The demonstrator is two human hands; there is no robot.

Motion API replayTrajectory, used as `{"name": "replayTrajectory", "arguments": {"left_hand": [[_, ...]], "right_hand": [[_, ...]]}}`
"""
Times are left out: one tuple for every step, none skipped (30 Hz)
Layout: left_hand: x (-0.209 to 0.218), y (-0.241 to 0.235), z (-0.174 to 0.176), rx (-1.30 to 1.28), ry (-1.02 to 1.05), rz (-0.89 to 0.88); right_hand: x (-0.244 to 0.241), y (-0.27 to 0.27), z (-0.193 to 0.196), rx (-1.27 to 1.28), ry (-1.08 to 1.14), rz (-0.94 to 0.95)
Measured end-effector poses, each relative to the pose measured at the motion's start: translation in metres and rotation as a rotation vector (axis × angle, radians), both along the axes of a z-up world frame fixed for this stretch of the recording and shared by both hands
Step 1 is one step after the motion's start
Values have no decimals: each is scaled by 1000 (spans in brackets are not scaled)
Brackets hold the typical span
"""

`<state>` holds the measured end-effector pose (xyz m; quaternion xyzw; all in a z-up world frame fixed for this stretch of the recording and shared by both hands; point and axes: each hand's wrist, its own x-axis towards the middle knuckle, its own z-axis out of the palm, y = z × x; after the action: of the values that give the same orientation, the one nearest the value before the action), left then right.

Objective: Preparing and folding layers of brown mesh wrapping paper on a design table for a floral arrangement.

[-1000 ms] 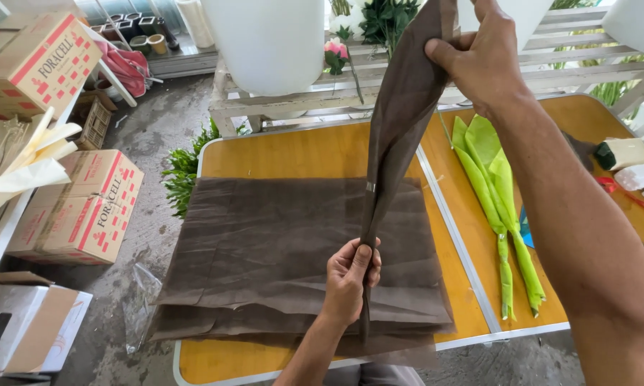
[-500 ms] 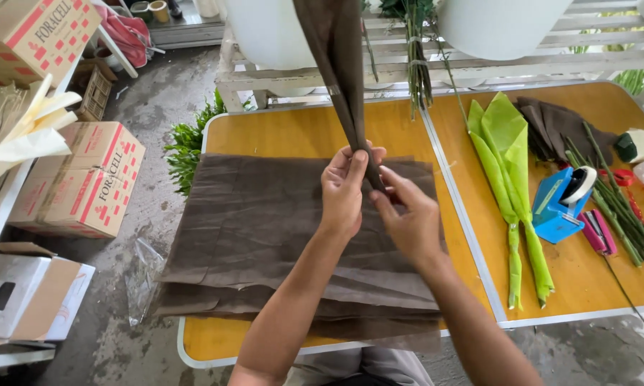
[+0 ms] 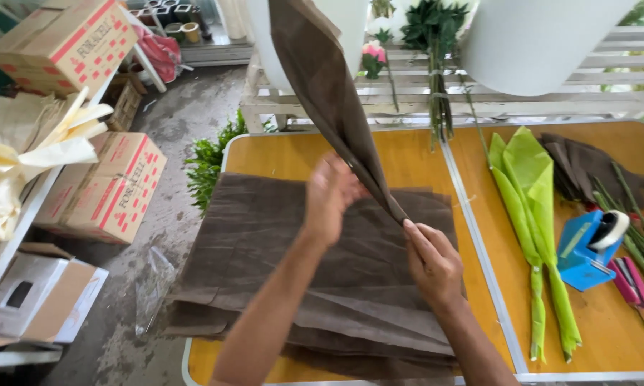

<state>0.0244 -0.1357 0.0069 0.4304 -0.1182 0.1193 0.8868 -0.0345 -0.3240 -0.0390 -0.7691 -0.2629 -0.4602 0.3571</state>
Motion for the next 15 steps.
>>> {"name": "replayTrajectory", "arguments": {"left_hand": [[11,21,12,33,161,117],[21,42,25,64,322,232],[24,57,41,65,326,247],[26,71,57,178,375,322],[27,84,72,292,425,396],[39,93,65,297,431,400],[51,102,59,396,381,450],[63,110,52,495,328,495],[63,115,46,499,332,495],[64,118,41,506,346,514],[65,121,37,512,359,532],[60,121,36,517,355,529],[55,121,34,496,342,552],[49,121,32,475,330,575],[49,122,39,479,329,572]], "right_hand": [[-2,-6,-5,-29,28,11],[-4,-12,-9,-58,54,21],[-3,-16,-16,-56,57,36],[-4,-20,-24,-83,65,49],[-5,-26,-32,-109,72,62],[-5,-27,-33,-105,78,66],[-6,-28,-34,-103,80,89],[-6,-29,-35,-102,81,109],[-8,-27,-30,-98,86,110],[-9,-26,-25,-45,98,142],[-9,-26,-19,8,110,174],[-7,-28,-22,13,109,169],[-6,-30,-25,-2,101,170],[-5,-32,-28,-19,96,172],[-5,-34,-31,-15,96,169]]}}
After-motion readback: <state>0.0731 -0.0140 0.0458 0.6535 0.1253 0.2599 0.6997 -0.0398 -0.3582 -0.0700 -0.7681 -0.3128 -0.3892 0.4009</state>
